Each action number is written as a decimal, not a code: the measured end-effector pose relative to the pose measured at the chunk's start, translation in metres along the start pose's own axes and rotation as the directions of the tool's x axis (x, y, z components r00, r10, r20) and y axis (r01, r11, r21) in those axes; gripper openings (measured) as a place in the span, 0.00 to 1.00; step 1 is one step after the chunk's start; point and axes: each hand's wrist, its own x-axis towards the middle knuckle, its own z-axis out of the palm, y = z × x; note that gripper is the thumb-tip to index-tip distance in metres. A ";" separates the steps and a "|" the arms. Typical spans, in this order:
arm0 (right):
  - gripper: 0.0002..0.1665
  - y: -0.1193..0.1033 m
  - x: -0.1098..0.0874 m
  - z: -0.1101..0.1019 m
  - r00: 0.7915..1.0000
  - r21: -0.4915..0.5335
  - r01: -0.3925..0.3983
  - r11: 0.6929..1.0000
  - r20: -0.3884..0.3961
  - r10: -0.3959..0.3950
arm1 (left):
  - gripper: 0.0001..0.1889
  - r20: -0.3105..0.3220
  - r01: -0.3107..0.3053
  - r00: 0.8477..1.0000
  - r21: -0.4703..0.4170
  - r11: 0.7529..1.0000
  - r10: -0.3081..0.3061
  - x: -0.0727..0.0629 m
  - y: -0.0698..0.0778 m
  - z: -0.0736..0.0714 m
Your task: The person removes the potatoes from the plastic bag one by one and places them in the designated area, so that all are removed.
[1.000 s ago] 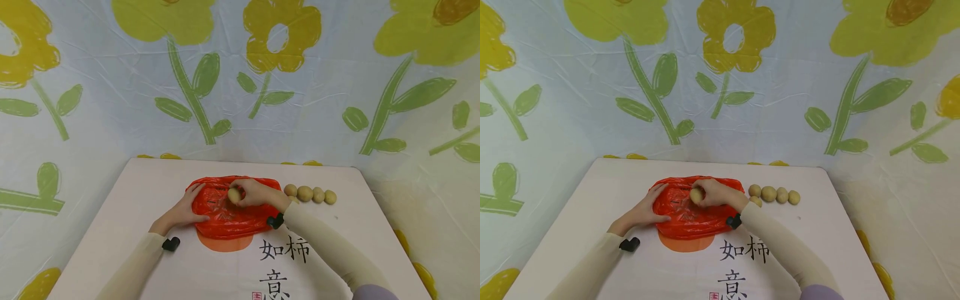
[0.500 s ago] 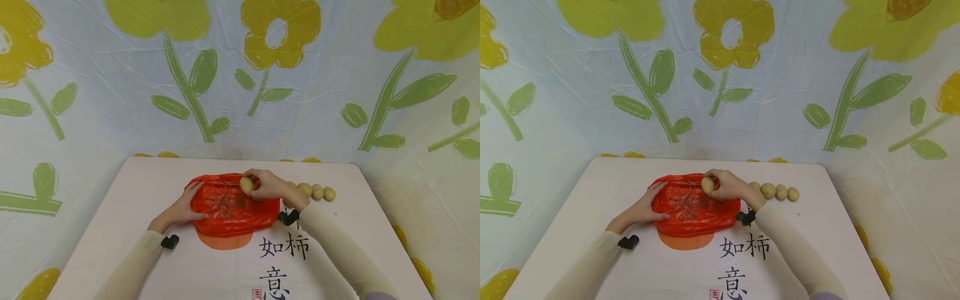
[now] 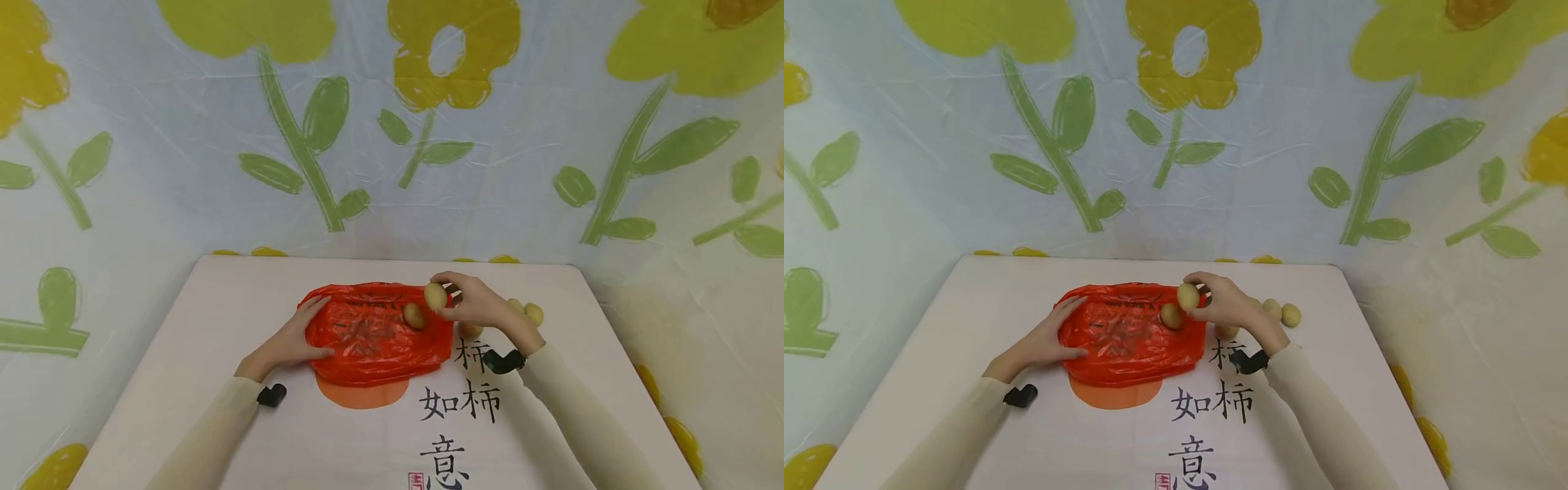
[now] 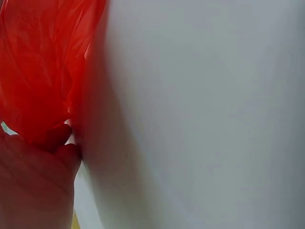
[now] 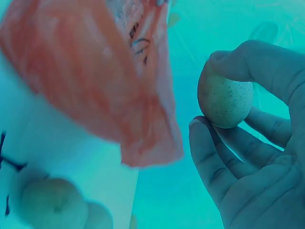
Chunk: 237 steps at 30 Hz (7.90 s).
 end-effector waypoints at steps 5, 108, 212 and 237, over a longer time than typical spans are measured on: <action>0.33 0.012 -0.017 -0.005 0.999 0.021 -0.021 1.000 -0.043 0.021 | 0.59 0.014 0.006 1.000 0.001 1.000 -0.006 0.001 -0.001 -0.002; 0.30 0.104 -0.110 0.019 0.956 0.025 -0.181 0.983 -0.232 0.182 | 0.62 0.009 0.048 0.999 -0.049 0.998 -0.047 -0.002 0.000 -0.001; 0.30 0.005 0.074 0.059 0.958 -0.189 -0.048 0.981 0.270 0.099 | 0.61 -0.007 0.027 1.000 -0.056 0.998 -0.028 -0.001 -0.005 0.002; 0.28 -0.015 0.095 0.085 0.963 -0.153 0.067 0.986 0.268 -0.024 | 0.63 -0.004 0.042 0.999 -0.064 0.997 -0.043 -0.001 -0.004 0.003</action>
